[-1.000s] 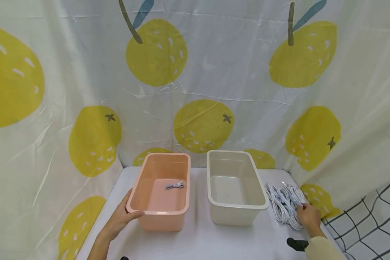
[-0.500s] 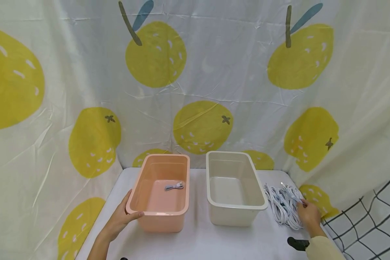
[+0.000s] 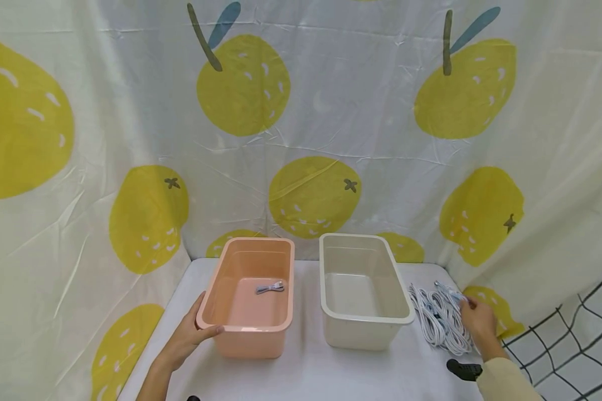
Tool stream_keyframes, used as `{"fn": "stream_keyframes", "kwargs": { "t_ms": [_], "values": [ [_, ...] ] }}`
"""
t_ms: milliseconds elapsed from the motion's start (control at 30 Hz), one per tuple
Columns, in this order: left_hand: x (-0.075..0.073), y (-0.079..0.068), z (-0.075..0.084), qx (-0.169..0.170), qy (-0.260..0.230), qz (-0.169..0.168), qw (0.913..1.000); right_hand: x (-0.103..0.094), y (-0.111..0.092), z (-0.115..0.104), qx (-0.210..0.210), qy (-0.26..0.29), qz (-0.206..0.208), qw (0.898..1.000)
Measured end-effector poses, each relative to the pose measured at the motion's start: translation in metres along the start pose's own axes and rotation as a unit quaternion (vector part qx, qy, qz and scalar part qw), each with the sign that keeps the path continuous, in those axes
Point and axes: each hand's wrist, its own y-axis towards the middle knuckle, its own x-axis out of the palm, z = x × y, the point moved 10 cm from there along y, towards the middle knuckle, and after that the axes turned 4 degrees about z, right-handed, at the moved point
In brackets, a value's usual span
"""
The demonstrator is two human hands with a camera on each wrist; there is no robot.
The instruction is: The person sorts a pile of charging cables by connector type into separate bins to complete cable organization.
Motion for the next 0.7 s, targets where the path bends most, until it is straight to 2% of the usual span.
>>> {"fn": "stream_keyframes", "kwargs": {
  "t_ms": [300, 467, 700],
  "values": [
    [-0.001, 0.000, 0.001, -0.004, -0.002, 0.000, 1.0000, -0.007, 0.005, -0.030, -0.024, 0.048, 0.008, 0.999],
    [-0.001, 0.001, 0.001, 0.001, -0.006, -0.001, 1.0000, -0.003, 0.009, -0.049, -0.036, 0.067, -0.006, 0.997],
    [0.001, 0.000, -0.001, 0.004, 0.000, -0.002, 1.0000, -0.003, 0.009, -0.074, -0.087, 0.060, -0.018, 0.994]
  ]
}}
